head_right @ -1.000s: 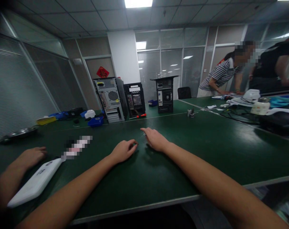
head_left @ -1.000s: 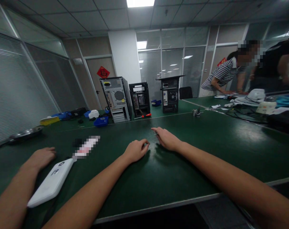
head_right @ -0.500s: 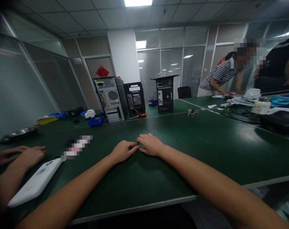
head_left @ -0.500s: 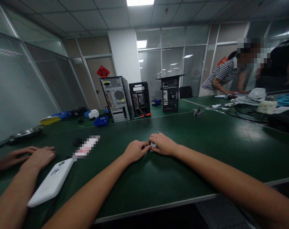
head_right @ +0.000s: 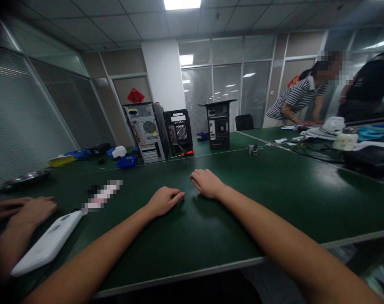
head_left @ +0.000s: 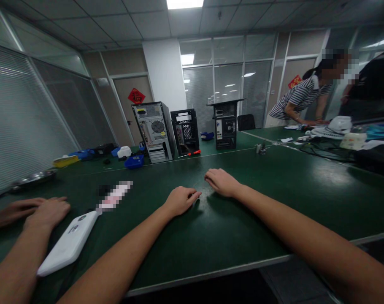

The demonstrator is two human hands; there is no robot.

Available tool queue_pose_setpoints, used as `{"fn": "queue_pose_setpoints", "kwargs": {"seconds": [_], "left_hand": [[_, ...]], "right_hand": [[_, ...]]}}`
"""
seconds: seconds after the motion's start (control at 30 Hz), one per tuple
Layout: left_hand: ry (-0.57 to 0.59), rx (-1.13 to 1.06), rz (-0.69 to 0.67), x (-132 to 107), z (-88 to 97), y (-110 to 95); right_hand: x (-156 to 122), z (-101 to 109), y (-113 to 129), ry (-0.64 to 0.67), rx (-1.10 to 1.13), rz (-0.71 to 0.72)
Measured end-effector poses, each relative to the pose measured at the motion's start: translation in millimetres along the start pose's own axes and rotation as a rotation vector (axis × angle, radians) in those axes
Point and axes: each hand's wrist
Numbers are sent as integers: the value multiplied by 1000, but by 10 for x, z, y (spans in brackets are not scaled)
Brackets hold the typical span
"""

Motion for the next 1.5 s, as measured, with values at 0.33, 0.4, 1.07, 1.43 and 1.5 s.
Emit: {"fn": "queue_pose_setpoints", "kwargs": {"seconds": [0.33,0.4,1.07,1.43,1.5], "left_hand": [[25,-29,-16,-25,42,-25],[27,-27,-11,-26,44,-28],[47,-22,-8,-18,16,9],[55,-33,-6,-30,28,5],[55,-29,-2,-28,26,7]], "right_hand": [[-518,198,-1430,-249,181,-577],[-616,203,-1595,-284,217,-677],[-777,610,-1620,-598,189,-684],[-838,604,-1660,-424,156,-688],[-840,609,-1669,-419,160,-687]]}}
Point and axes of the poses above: each hand's wrist, its own x-axis towards the middle knuckle, its own z-axis out of the back of the hand, y = z × x, and after that the axes turned 12 degrees about x, right-handed
